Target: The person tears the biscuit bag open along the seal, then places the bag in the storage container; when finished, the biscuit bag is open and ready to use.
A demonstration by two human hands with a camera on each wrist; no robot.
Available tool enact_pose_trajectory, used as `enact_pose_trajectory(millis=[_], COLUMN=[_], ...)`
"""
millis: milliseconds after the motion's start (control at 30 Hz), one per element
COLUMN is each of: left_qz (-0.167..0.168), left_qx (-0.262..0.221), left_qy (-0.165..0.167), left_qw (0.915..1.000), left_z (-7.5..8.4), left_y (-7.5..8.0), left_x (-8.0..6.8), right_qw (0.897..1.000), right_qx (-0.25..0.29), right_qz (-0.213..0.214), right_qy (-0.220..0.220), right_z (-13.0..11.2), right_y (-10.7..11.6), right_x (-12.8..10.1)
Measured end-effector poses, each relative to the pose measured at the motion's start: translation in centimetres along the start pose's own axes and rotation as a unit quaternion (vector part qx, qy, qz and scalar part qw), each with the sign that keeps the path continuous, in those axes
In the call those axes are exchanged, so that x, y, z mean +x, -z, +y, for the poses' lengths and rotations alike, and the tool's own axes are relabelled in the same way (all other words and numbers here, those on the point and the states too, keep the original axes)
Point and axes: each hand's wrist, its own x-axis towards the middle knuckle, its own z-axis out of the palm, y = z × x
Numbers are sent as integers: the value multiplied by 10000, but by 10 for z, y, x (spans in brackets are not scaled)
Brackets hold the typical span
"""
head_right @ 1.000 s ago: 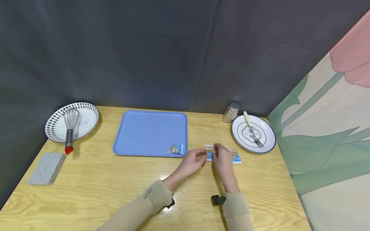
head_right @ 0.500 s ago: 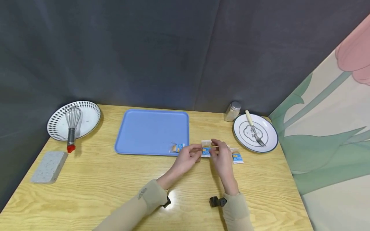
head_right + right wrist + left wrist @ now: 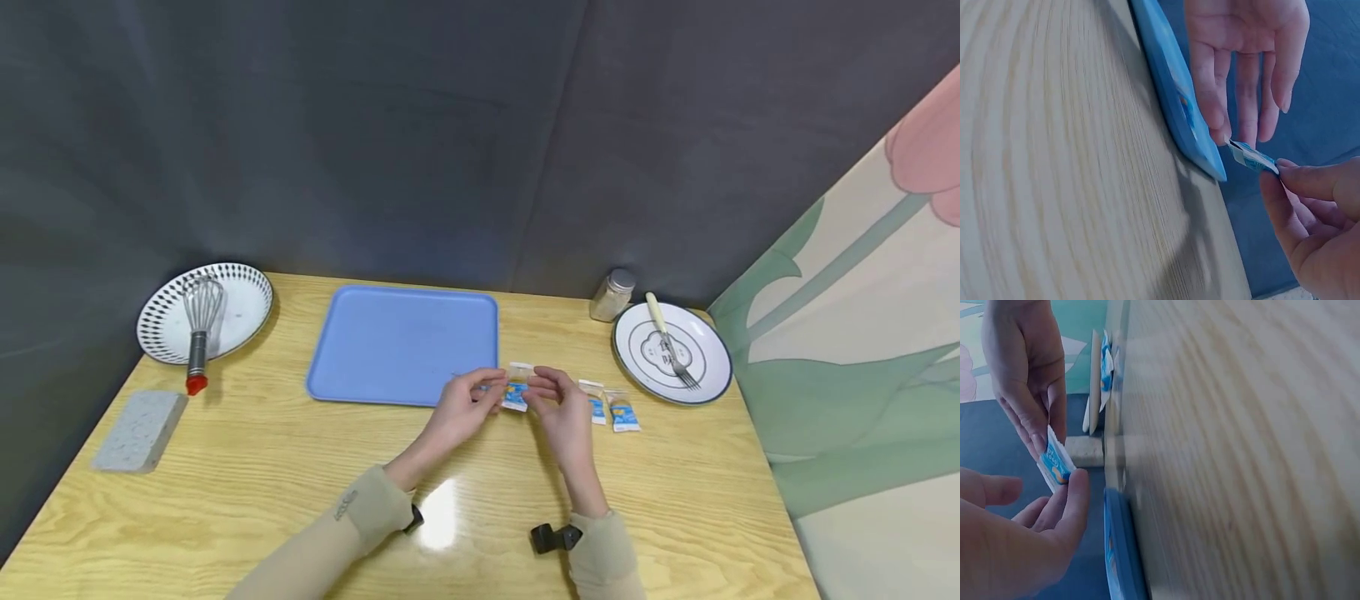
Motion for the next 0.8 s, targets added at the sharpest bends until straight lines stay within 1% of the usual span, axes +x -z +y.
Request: enact_pose_trajectory(millis=[67,167,333,467,600,700,800], left_qz=[-11,-9,120,135,55,4,-60], left_qx=[132,316,525,524,504,517,536], left_qy=[-51,-119,-251,-291,-350,-414,-390], left_qw=[9999,9994,9982,9981,9981,9978,9978], left_z=[0,-1,-2,-1,0,1,2], left_y=[4,11,19,24,29,32,34], left_x=[0,0,2,5,8,10,11], right_qw=[9999,9998,9985,9978,9972,9967,9965], right_qx=[111,191,520,647,684,739,759], right_qz=[-13,21,73,-113,-287,-339,-332], right_qy=[-29,44,125,96,73,71,54], right_z=[-1,-1,-3,-6,-9,-9,-10], right_y=[-3,-10,-20,-28,-33,-37,-39], right_x=[-1,-3,-6,-11,-15,-17,-19])
